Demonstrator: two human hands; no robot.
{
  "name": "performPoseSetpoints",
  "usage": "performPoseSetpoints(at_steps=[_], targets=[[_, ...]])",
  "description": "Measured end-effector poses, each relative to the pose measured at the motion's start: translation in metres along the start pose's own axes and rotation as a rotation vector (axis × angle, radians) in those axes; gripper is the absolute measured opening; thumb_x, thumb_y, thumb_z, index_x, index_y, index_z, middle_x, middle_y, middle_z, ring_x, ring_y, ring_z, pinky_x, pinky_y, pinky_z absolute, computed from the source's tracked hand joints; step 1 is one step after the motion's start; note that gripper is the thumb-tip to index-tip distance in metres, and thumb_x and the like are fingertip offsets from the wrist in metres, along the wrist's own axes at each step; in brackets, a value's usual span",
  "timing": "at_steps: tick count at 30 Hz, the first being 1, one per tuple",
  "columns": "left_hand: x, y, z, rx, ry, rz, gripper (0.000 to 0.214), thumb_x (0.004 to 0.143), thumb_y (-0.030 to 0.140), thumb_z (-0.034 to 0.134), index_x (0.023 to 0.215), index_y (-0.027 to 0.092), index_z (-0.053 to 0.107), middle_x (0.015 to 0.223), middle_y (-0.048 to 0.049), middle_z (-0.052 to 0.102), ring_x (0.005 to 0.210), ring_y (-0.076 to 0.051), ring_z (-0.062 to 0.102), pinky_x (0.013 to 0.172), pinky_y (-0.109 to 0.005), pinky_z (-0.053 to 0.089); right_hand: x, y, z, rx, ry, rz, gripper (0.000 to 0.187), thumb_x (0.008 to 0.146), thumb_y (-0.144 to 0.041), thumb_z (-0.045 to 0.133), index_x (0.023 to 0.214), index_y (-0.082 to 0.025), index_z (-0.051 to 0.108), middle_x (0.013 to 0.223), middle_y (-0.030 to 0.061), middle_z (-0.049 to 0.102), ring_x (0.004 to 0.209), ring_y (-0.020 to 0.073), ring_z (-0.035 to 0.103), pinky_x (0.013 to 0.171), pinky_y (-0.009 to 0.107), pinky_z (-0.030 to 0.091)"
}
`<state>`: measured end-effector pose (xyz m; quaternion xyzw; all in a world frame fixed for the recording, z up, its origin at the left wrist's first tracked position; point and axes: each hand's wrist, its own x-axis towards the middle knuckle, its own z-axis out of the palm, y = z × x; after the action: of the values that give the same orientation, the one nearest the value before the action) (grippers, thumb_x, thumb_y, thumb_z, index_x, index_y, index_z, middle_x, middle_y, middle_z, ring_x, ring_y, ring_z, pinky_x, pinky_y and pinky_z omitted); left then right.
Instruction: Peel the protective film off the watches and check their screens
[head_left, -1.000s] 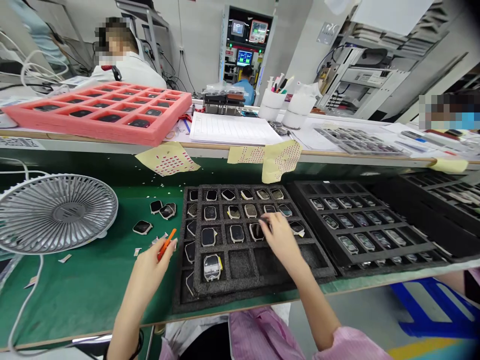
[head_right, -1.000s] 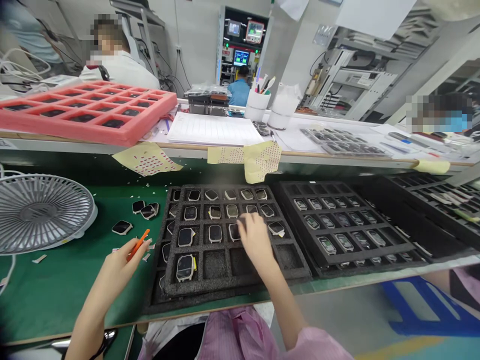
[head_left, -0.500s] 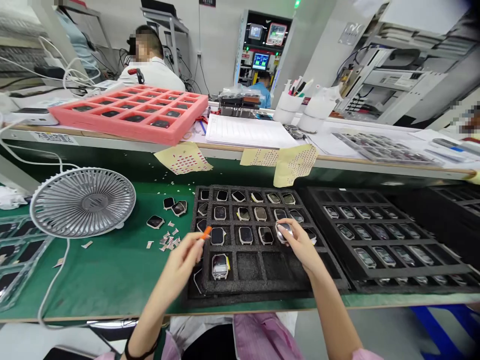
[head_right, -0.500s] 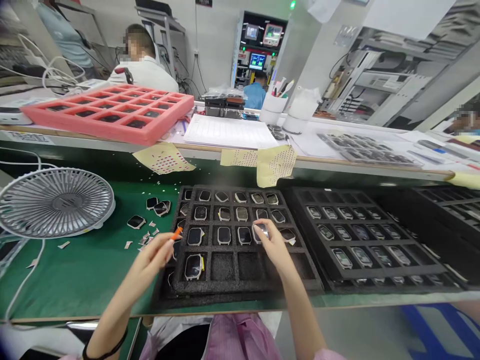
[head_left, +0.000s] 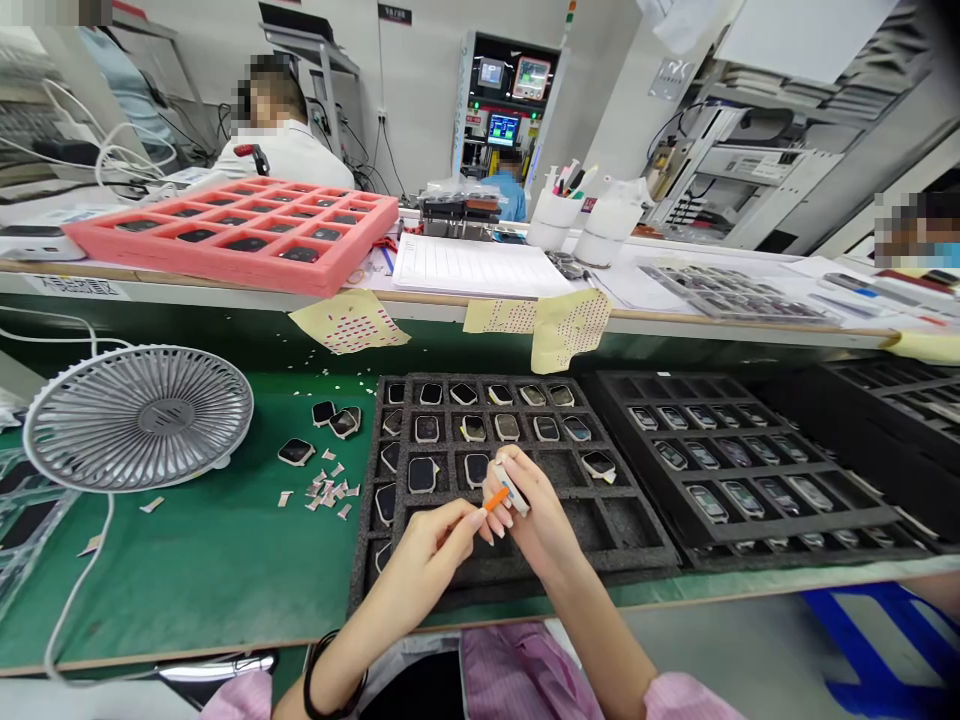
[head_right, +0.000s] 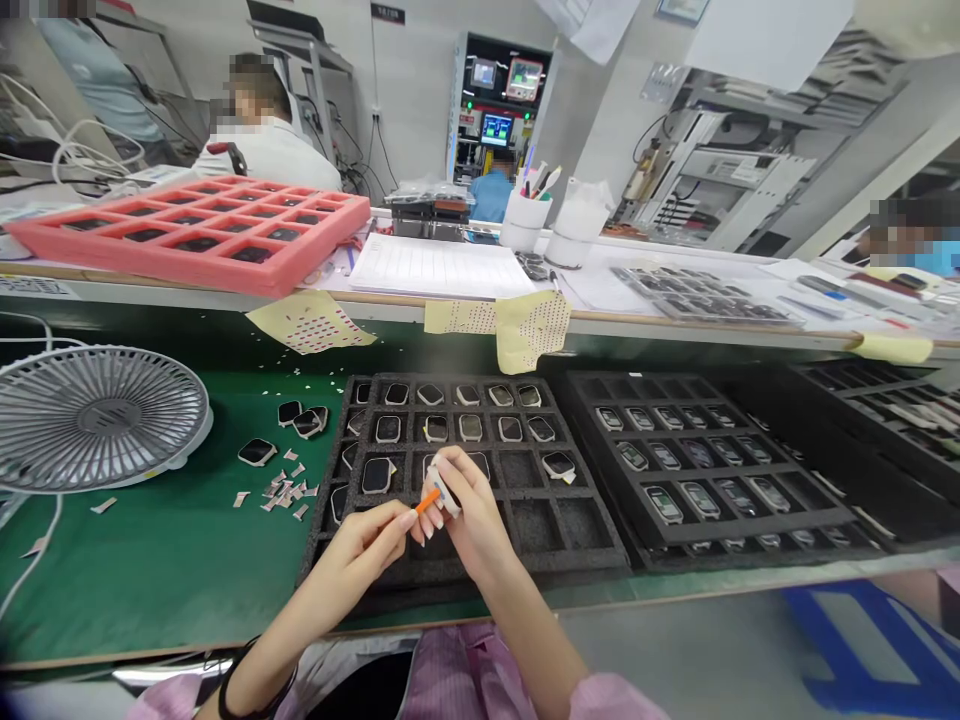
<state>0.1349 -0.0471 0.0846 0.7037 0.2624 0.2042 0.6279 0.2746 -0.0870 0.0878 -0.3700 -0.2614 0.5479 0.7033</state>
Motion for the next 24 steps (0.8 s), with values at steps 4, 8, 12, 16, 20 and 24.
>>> performPoseSetpoints(at_steps=[4, 8, 12, 16, 20, 24], targets=[[0.000, 0.001, -0.001, 0.030, 0.007, 0.007, 0.040, 0.093, 0.045, 0.039, 0.079, 0.014, 0.061, 0.058, 0.0046, 0.038, 0.053, -0.009, 0.030, 0.050, -0.022, 0.024, 0.000, 0.001, 0.000, 0.006, -0.002, -0.008, 0.022, 0.082, -0.035, 0.066, 0.078, -0.021, 0.049, 0.050, -0.0088, 0.044, 0.037, 0.0057, 0.035, 0.036, 0.017, 0.035], [0.000, 0.000, -0.002, 0.041, 0.015, 0.008, 0.041, 0.092, 0.046, 0.039, 0.079, 0.014, 0.062, 0.055, 0.0054, 0.035, 0.051, -0.009, 0.028, 0.048, -0.022, 0.022, 0.000, 0.001, -0.001, -0.029, 0.005, -0.023, 0.022, 0.082, -0.035, 0.065, 0.078, -0.021, 0.050, 0.050, -0.0089, 0.045, 0.037, 0.0055, 0.036, 0.039, 0.019, 0.038], [0.001, 0.000, -0.002, 0.008, 0.002, 0.021, 0.043, 0.090, 0.050, 0.041, 0.076, 0.015, 0.062, 0.050, 0.0067, 0.032, 0.047, -0.008, 0.025, 0.046, -0.022, 0.020, -0.002, 0.003, -0.001, 0.005, -0.040, 0.018, 0.024, 0.084, -0.039, 0.063, 0.080, -0.021, 0.049, 0.051, -0.0106, 0.044, 0.032, 0.0028, 0.029, 0.036, 0.017, 0.032], [0.002, -0.001, 0.002, -0.074, -0.007, 0.030, 0.048, 0.087, 0.056, 0.043, 0.072, 0.015, 0.060, 0.044, 0.0078, 0.031, 0.042, -0.007, 0.023, 0.043, -0.021, 0.019, 0.000, 0.009, -0.002, 0.177, -0.135, 0.149, 0.025, 0.082, -0.040, 0.065, 0.083, -0.022, 0.046, 0.048, -0.0136, 0.037, 0.029, 0.0004, 0.015, 0.032, 0.014, 0.021], [0.004, -0.005, 0.002, -0.112, 0.013, 0.014, 0.050, 0.084, 0.060, 0.045, 0.070, 0.015, 0.058, 0.042, 0.0086, 0.031, 0.039, -0.006, 0.023, 0.041, -0.021, 0.019, 0.003, 0.012, -0.002, 0.239, -0.092, 0.178, 0.026, 0.078, -0.034, 0.068, 0.083, -0.023, 0.046, 0.049, -0.0135, 0.038, 0.030, 0.0000, 0.013, 0.031, 0.013, 0.014], [0.006, -0.004, -0.001, -0.106, 0.102, 0.010, 0.045, 0.082, 0.057, 0.051, 0.065, 0.016, 0.055, 0.047, 0.0054, 0.042, 0.043, -0.007, 0.034, 0.043, -0.020, 0.027, -0.002, 0.020, 0.004, 0.140, 0.013, 0.120, 0.022, 0.080, -0.036, 0.065, 0.090, -0.024, 0.050, 0.049, -0.0121, 0.041, 0.031, 0.0018, 0.023, 0.033, 0.014, 0.020]])
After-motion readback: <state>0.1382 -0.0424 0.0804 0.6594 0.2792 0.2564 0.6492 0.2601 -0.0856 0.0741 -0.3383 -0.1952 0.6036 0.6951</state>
